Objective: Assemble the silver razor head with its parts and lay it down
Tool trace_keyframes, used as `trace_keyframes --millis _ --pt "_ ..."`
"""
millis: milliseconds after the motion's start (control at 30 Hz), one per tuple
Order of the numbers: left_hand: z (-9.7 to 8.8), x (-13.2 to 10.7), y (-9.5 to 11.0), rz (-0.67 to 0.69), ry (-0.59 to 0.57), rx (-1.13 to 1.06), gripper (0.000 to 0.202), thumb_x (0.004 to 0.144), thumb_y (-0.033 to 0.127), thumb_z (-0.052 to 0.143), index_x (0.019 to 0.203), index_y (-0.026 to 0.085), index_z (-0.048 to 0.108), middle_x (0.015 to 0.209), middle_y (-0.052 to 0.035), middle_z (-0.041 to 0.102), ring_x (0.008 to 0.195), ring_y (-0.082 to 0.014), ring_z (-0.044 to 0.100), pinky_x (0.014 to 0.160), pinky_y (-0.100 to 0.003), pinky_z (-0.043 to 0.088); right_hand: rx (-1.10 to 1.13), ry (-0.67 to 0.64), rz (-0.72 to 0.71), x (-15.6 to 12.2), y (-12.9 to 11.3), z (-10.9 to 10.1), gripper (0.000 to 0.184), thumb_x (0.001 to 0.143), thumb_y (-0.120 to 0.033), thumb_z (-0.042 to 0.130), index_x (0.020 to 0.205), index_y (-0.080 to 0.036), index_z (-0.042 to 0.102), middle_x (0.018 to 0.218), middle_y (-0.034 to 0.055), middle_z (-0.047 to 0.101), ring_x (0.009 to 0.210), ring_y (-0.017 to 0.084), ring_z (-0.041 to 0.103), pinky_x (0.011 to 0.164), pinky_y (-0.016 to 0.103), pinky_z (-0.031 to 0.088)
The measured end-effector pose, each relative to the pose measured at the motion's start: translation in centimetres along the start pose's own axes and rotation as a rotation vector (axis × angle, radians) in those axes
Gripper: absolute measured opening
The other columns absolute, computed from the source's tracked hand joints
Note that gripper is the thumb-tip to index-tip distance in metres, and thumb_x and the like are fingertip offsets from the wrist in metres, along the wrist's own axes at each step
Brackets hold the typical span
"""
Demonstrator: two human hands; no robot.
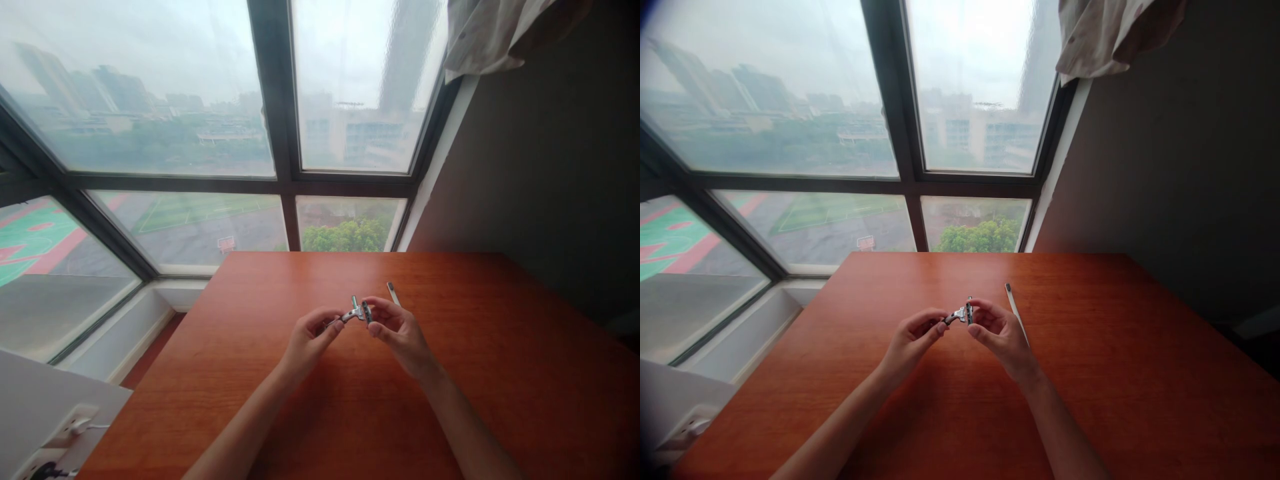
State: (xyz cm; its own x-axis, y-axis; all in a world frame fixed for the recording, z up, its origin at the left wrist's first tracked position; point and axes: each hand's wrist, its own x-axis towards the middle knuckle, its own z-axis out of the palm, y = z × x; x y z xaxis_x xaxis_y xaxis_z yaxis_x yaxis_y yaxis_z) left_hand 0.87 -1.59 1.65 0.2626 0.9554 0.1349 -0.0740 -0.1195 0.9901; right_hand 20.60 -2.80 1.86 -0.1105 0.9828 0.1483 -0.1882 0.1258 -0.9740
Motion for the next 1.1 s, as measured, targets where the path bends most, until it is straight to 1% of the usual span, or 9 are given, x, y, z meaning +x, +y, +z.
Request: trace_keyframes --millis 167,333,500,667,867,1000,1100 --pt "0.07 -0.07 0.3 0.011 0.011 -0.012 0.026 0.076 0.035 0.07 0.093 0.016 0.071 0.086 -0.0065 0.068 0.076 -0.0176 0.056 0.068 -0.026 0.045 -0.057 -0.003 -0.012 0.04 -0.38 0.03 0.043 0.069 -0.037 0.076 0.108 -0.022 0.065 0.083 0.0033 0.063 0.076 0.016 0.058 0.067 0.027 0.048" --pt "0.06 -0.08 0.26 0.039 -0.008 0.017 0.023 0.077 0.033 0.069 0.092 0.016 0.072 0.086 -0.0071 0.068 0.077 -0.0182 0.057 0.068 -0.026 0.045 -0.107 -0.02 -0.039 -0.02 -0.48 0.17 0.045 0.07 -0.04 0.076 0.109 -0.022 0.065 0.082 0.0036 0.064 0.076 0.017 0.06 0.068 0.029 0.05" --pt "-0.03 -0.07 0.21 0.051 -0.019 0.045 0.024 0.078 0.033 0.068 0.094 0.016 0.072 0.085 -0.0068 0.067 0.075 -0.0174 0.056 0.067 -0.026 0.045 -0.037 -0.035 -0.007 -0.08 -0.53 0.23 0.043 0.07 -0.035 0.077 0.109 -0.023 0.065 0.087 0.0039 0.068 0.081 0.018 0.063 0.072 0.03 0.052" --pt "-0.08 -0.05 0.18 0.091 -0.034 0.058 0.022 0.08 0.032 0.066 0.094 0.016 0.071 0.083 -0.0066 0.066 0.074 -0.0171 0.056 0.067 -0.027 0.045 0.037 -0.062 0.012 -0.12 -0.34 0.12 0.042 0.07 -0.029 0.077 0.109 -0.024 0.064 0.095 0.005 0.07 0.088 0.019 0.065 0.078 0.032 0.053" --pt "-0.09 -0.05 0.37 0.125 -0.048 0.061 0.02 0.081 0.03 0.066 0.094 0.015 0.071 0.074 -0.0048 0.062 0.069 -0.0161 0.054 0.064 -0.026 0.044 0.049 -0.067 -0.003 -0.2 -0.38 0.11 0.04 0.071 -0.027 0.077 0.108 -0.025 0.065 0.094 0.0041 0.071 0.088 0.018 0.066 0.078 0.031 0.053" --pt "-0.14 -0.04 0.51 0.121 -0.046 0.086 0.02 0.081 0.029 0.066 0.093 0.015 0.072 0.076 -0.0058 0.063 0.067 -0.015 0.054 0.06 -0.025 0.043 0.043 -0.062 -0.021 -0.27 -0.39 0.08 0.041 0.071 -0.028 0.078 0.11 -0.025 0.066 0.093 0.0039 0.071 0.087 0.018 0.066 0.08 0.032 0.053" --pt "-0.14 -0.01 0.55 0.122 -0.049 0.101 0.02 0.08 0.028 0.066 0.093 0.014 0.072 0.078 -0.0072 0.065 0.068 -0.0153 0.054 0.06 -0.024 0.043 0.034 -0.046 -0.027 -0.3 -0.35 -0.02 0.044 0.068 -0.029 0.08 0.109 -0.024 0.067 0.092 0.0044 0.07 0.085 0.018 0.065 0.078 0.032 0.053"
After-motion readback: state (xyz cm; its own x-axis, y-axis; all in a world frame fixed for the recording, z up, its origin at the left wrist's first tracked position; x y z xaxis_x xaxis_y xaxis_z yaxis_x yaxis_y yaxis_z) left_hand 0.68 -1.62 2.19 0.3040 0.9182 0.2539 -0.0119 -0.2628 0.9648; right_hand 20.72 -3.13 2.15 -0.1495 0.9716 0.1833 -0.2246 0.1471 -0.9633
